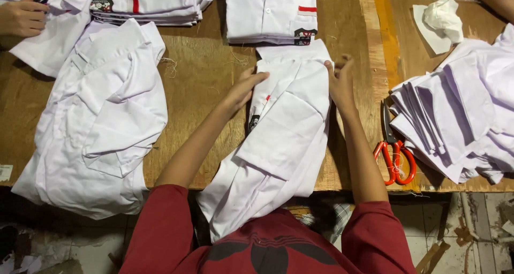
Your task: Folding white shirts and using scissors to trim excess threads from the fabric near the pocket area.
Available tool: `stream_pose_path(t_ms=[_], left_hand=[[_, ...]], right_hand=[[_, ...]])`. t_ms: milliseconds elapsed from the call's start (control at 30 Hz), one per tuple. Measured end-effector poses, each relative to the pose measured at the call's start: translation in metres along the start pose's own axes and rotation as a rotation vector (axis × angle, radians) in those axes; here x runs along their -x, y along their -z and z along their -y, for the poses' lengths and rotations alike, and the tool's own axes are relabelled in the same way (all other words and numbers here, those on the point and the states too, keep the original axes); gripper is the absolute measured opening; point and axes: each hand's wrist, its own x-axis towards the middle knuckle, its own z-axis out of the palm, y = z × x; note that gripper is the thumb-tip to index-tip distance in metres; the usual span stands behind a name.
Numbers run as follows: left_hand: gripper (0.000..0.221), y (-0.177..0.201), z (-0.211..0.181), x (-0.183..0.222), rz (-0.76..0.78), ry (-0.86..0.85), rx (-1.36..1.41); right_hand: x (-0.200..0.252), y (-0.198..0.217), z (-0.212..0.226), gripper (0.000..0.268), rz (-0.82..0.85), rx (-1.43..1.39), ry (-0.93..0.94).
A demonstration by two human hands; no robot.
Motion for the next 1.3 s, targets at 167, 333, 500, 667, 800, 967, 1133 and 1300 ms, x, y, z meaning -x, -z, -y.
stream_pose_path(t_ms=[167, 333, 500, 667, 800, 967, 1133, 1300], left_hand=[[0.034, -0.002, 0.015, -0.017, 0.028, -0.014, -0.024], [0.008, -0.028, -0.036, 0.046, -0.021, -0.222, -0.163], [0.013, -0.01, -0.035, 0.041, -0.045, -0.243, 0.045], [0.049, 0.004, -0.011, 0.044, -0.036, -0.388, -0.045], [0.046, 0.001, -0.025, 0.064, -0.039, -0.451, -0.234], [0.032, -0.011, -0.032, 0.074, -0.083, -0.519, -0.472], [0.04, 0.006, 0.001, 0.052, -0.063, -0.576, -0.687], [0.041, 0.003, -0.005, 0.049, -0.084, -0.496, -0.805]], right_hand=[[0.007, -0.007, -0.015, 0.062, 0.118, -0.44, -0.102], [0.024, -0.009, 0.018, 0.062, 0.047, -0.601, 0.09], [0.038, -0.019, 0.043, 0.077, 0.109, -0.685, 0.157], [0.021, -0.027, 0.014, 0.059, 0.157, -0.449, 0.198], [0.029, -0.03, 0.036, 0.037, 0.035, -0.16, 0.305], [0.023, -0.029, 0.068, 0.052, -0.085, 0.335, 0.612], [0.028, -0.055, 0.106, 0.029, -0.079, 0.394, 0.752], [0.012, -0.06, 0.072, 0.004, 0.095, 0.178, 0.633]])
